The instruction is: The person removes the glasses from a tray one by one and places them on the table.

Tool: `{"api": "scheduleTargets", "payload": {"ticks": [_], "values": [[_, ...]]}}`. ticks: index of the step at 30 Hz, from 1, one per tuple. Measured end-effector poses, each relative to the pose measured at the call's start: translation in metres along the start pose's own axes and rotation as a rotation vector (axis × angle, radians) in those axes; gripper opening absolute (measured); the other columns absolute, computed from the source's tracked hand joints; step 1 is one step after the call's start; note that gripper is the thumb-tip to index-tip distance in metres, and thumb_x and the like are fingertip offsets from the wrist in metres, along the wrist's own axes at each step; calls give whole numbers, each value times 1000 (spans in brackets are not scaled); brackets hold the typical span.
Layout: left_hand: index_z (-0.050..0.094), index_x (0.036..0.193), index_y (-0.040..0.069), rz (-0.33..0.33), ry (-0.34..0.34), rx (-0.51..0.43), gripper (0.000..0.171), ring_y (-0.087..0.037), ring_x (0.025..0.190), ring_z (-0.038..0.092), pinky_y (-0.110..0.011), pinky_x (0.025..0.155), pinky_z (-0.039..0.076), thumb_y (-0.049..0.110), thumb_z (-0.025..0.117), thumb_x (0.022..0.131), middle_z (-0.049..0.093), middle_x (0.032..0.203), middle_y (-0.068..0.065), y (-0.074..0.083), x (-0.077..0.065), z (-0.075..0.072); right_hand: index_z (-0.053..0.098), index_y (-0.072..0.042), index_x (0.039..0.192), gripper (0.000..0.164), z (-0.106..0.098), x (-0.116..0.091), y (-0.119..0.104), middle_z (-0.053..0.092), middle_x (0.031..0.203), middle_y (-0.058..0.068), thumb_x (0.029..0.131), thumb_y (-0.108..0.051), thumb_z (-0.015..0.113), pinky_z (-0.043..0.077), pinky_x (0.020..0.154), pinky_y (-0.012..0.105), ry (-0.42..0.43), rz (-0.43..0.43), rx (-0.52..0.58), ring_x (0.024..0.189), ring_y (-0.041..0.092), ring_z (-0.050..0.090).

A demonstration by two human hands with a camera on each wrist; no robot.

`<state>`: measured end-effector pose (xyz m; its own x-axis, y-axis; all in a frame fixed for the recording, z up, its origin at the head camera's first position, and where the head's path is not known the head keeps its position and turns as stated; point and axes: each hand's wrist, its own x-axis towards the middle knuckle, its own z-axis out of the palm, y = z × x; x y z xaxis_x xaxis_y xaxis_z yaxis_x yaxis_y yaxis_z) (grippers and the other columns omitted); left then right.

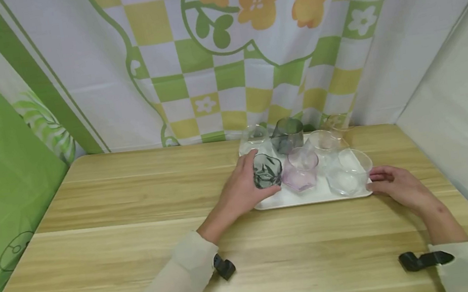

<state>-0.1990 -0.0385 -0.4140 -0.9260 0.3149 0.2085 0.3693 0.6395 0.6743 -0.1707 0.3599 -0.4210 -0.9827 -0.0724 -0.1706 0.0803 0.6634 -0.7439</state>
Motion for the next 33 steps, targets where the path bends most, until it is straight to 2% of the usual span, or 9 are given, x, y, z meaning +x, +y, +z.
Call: {"api": "scheduleTargets", "payload": {"ticks": [5, 13, 27, 33], "values": [[29, 160, 11, -20, -12, 45, 100, -38, 135, 49, -53, 103, 47, 46, 84, 84, 41, 156, -19, 5, 3, 1, 46, 14, 140, 60, 0, -1, -2, 56, 135, 30, 101, -25, 68, 49, 78, 14, 3, -2, 15, 93, -7, 57], [35, 156, 11, -13, 4, 91, 93, -32, 123, 59, -50, 91, 54, 47, 83, 84, 51, 146, -16, 4, 6, 3, 46, 14, 141, 60, 1, -1, -1, 56, 135, 30, 101, -24, 68, 49, 78, 13, 7, -4, 16, 92, -8, 56], [40, 153, 12, -37, 21, 13, 90, -31, 122, 58, -47, 98, 50, 45, 85, 82, 53, 146, -13, 3, 5, 2, 44, 16, 140, 59, 4, -1, 0, 56, 134, 30, 100, -20, 68, 52, 79, 16, 3, -4, 72, 92, -6, 58], [44, 150, 11, -18, 42, -18, 87, -29, 121, 59, -46, 99, 49, 43, 86, 80, 55, 144, -13, 2, 5, 3, 43, 16, 140, 59, 3, 0, 1, 55, 134, 30, 101, -19, 68, 53, 79, 17, -4, -14, 92, 93, -7, 58]]}}
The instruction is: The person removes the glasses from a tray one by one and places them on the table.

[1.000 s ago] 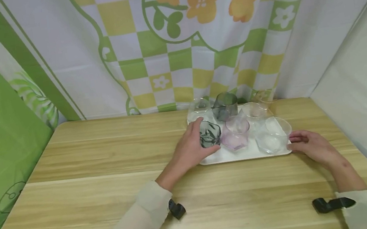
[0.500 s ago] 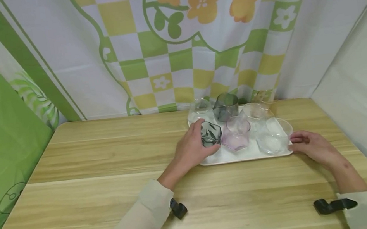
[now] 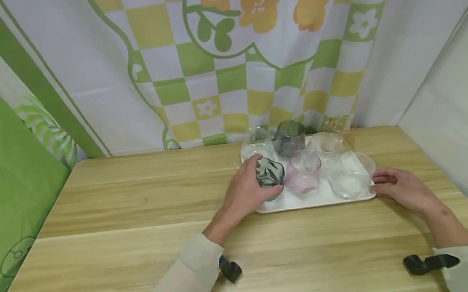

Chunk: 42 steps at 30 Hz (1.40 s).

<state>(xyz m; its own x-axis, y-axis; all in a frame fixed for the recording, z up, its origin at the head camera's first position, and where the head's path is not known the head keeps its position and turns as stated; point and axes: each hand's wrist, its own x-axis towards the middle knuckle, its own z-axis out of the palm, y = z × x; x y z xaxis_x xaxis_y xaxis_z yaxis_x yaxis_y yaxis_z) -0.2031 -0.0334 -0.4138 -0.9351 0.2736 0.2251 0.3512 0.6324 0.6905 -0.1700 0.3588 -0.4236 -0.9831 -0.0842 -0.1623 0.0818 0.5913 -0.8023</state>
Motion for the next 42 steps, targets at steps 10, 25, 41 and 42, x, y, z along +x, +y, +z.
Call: {"api": "scheduleTargets", "payload": {"ticks": [10, 25, 41, 42], "values": [[48, 145, 12, 28, 10, 4, 83, -22, 100, 62, -39, 83, 52, 38, 88, 77, 62, 127, -9, 5, -3, -5, 43, 18, 139, 57, 0, -1, -2, 57, 130, 27, 100, -16, 69, 54, 80, 19, 6, -3, 45, 92, -5, 60], [49, 145, 10, 62, 52, 14, 85, -24, 104, 62, -41, 84, 54, 38, 89, 75, 63, 125, -9, 8, -11, -38, 43, 16, 140, 59, 0, -1, -1, 56, 132, 28, 100, -20, 69, 53, 79, 17, 12, 5, -6, 93, -6, 57], [48, 147, 9, -32, 111, 80, 83, -32, 110, 60, -51, 88, 53, 39, 84, 79, 60, 131, -13, -30, -15, -106, 43, 17, 139, 58, -1, 2, 1, 56, 131, 26, 101, -19, 68, 53, 79, 17, 6, 5, 0, 93, -8, 56], [47, 148, 8, -45, 120, 83, 83, -33, 111, 60, -52, 88, 52, 39, 83, 79, 60, 131, -14, -34, -16, -111, 44, 16, 139, 58, 0, 2, 1, 56, 132, 27, 101, -19, 68, 53, 79, 17, 6, 3, -2, 93, -8, 56]]}}
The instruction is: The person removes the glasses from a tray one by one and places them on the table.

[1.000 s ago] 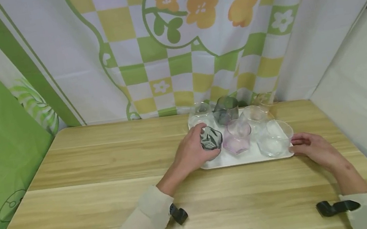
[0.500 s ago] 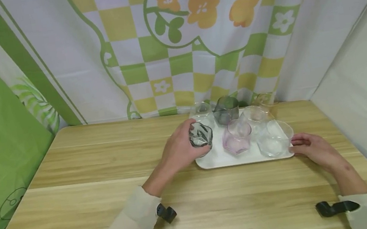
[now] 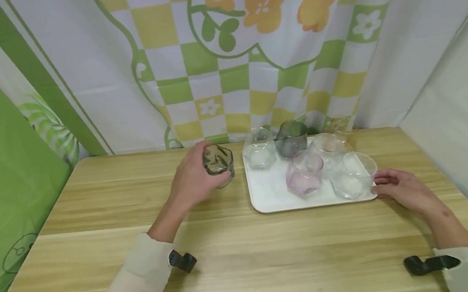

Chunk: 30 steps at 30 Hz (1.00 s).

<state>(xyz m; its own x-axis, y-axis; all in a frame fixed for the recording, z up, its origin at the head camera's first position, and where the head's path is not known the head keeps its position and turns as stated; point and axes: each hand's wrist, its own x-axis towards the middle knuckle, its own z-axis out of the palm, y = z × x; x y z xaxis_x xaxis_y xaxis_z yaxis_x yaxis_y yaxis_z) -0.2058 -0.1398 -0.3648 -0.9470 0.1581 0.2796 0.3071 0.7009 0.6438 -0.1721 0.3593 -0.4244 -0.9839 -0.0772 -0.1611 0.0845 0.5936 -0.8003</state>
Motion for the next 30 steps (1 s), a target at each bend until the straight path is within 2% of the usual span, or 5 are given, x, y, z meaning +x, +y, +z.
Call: {"api": "scheduleTargets", "payload": {"ticks": [13, 18, 27, 30], "values": [[44, 149, 3, -111, 107, 37, 83, -43, 117, 57, -61, 93, 48, 36, 82, 83, 57, 134, -22, -57, 4, -49, 41, 18, 140, 58, 1, -1, -1, 53, 132, 27, 100, -14, 68, 54, 81, 19, 0, 2, 73, 94, -7, 57], [41, 151, 1, -171, 121, 39, 84, -45, 117, 55, -62, 94, 47, 34, 81, 85, 56, 133, -24, -74, 5, -65, 43, 17, 139, 58, -1, -1, -2, 54, 132, 28, 100, -17, 68, 53, 81, 17, 5, 5, 45, 94, -7, 57], [32, 157, 0, -291, 126, 14, 91, -48, 118, 53, -63, 92, 46, 39, 77, 89, 50, 139, -28, -102, 7, -84, 42, 18, 140, 57, -1, -3, -3, 54, 132, 28, 100, -15, 68, 54, 82, 19, -1, 0, 74, 93, -5, 59], [29, 158, 0, -333, 145, 20, 92, -48, 117, 53, -63, 93, 45, 40, 76, 90, 49, 142, -29, -112, 8, -89, 45, 16, 139, 57, 0, -3, -5, 55, 131, 28, 100, -17, 69, 53, 80, 18, 9, -1, 33, 93, -5, 58]]}}
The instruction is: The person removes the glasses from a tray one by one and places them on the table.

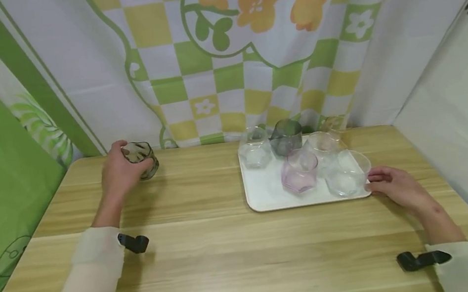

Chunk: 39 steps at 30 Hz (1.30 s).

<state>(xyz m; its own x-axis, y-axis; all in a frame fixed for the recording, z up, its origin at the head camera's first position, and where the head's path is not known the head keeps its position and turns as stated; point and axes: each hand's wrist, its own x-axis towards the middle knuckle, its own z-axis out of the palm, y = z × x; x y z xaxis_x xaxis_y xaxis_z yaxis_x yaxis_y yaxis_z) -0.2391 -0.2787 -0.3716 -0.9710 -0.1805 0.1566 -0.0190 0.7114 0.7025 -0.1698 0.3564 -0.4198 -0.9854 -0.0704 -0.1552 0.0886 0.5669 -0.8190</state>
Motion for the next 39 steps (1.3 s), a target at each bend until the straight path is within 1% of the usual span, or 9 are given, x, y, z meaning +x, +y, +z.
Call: {"api": "scheduleTargets", "payload": {"ticks": [3, 5, 9, 12, 16, 21, 24, 29, 39], "values": [[26, 159, 1, -43, 19, -6, 93, -48, 116, 54, -62, 93, 45, 41, 75, 90, 47, 145, -29, -6, 3, -3, 47, 15, 138, 57, 0, 0, 0, 57, 130, 27, 99, -20, 70, 52, 80, 17, 15, 6, -34, 92, -5, 57], [25, 159, 2, -75, 30, -10, 94, -49, 118, 52, -62, 95, 44, 42, 75, 90, 46, 146, -27, -9, 6, -6, 47, 14, 138, 57, 1, 0, 1, 58, 130, 26, 99, -21, 69, 51, 79, 15, 23, 9, -50, 92, -5, 56], [23, 161, 4, -140, 35, -7, 97, -51, 127, 46, -62, 100, 41, 45, 74, 90, 44, 151, -26, -17, 11, -11, 45, 16, 139, 56, 1, 0, 3, 55, 132, 28, 100, -18, 68, 52, 80, 15, 23, 11, -20, 92, -6, 56], [21, 162, 4, -185, 41, -5, 98, -53, 131, 43, -63, 103, 39, 46, 73, 90, 40, 154, -27, -24, 15, -20, 44, 18, 139, 55, 2, 1, 4, 54, 132, 29, 100, -14, 66, 53, 80, 16, 17, 12, 12, 92, -6, 56], [19, 162, 3, -219, 56, -3, 98, -55, 134, 40, -65, 105, 37, 47, 70, 92, 36, 156, -29, -34, 19, -30, 43, 18, 139, 54, 3, 2, 4, 55, 130, 27, 100, -12, 66, 53, 80, 17, 20, 16, 35, 91, -5, 57], [18, 162, 0, -234, 83, -28, 97, -54, 137, 37, -65, 107, 36, 47, 69, 93, 31, 159, -30, -43, 20, -38, 44, 17, 138, 53, 3, 2, 4, 57, 127, 24, 100, -13, 67, 53, 79, 16, 31, 16, 26, 91, -5, 57], [16, 162, 0, -247, 76, -51, 97, -54, 138, 35, -65, 107, 36, 46, 68, 94, 27, 160, -30, -46, 18, -40, 45, 17, 138, 53, 3, 2, 4, 58, 126, 24, 100, -13, 67, 53, 79, 16, 31, 14, 26, 90, -5, 57], [14, 163, 2, -272, 67, -85, 97, -53, 138, 36, -64, 106, 37, 46, 68, 95, 28, 160, -29, -51, 16, -42, 46, 16, 137, 53, 3, 2, 4, 58, 126, 23, 100, -15, 68, 53, 79, 16, 35, 19, 11, 90, -5, 58], [15, 161, -1, -248, 68, -73, 96, -53, 136, 37, -63, 105, 37, 45, 67, 95, 30, 157, -32, -58, 15, -41, 47, 15, 137, 54, 3, 1, 2, 56, 130, 26, 100, -17, 68, 53, 79, 16, 34, 23, -12, 91, -5, 57]]}}
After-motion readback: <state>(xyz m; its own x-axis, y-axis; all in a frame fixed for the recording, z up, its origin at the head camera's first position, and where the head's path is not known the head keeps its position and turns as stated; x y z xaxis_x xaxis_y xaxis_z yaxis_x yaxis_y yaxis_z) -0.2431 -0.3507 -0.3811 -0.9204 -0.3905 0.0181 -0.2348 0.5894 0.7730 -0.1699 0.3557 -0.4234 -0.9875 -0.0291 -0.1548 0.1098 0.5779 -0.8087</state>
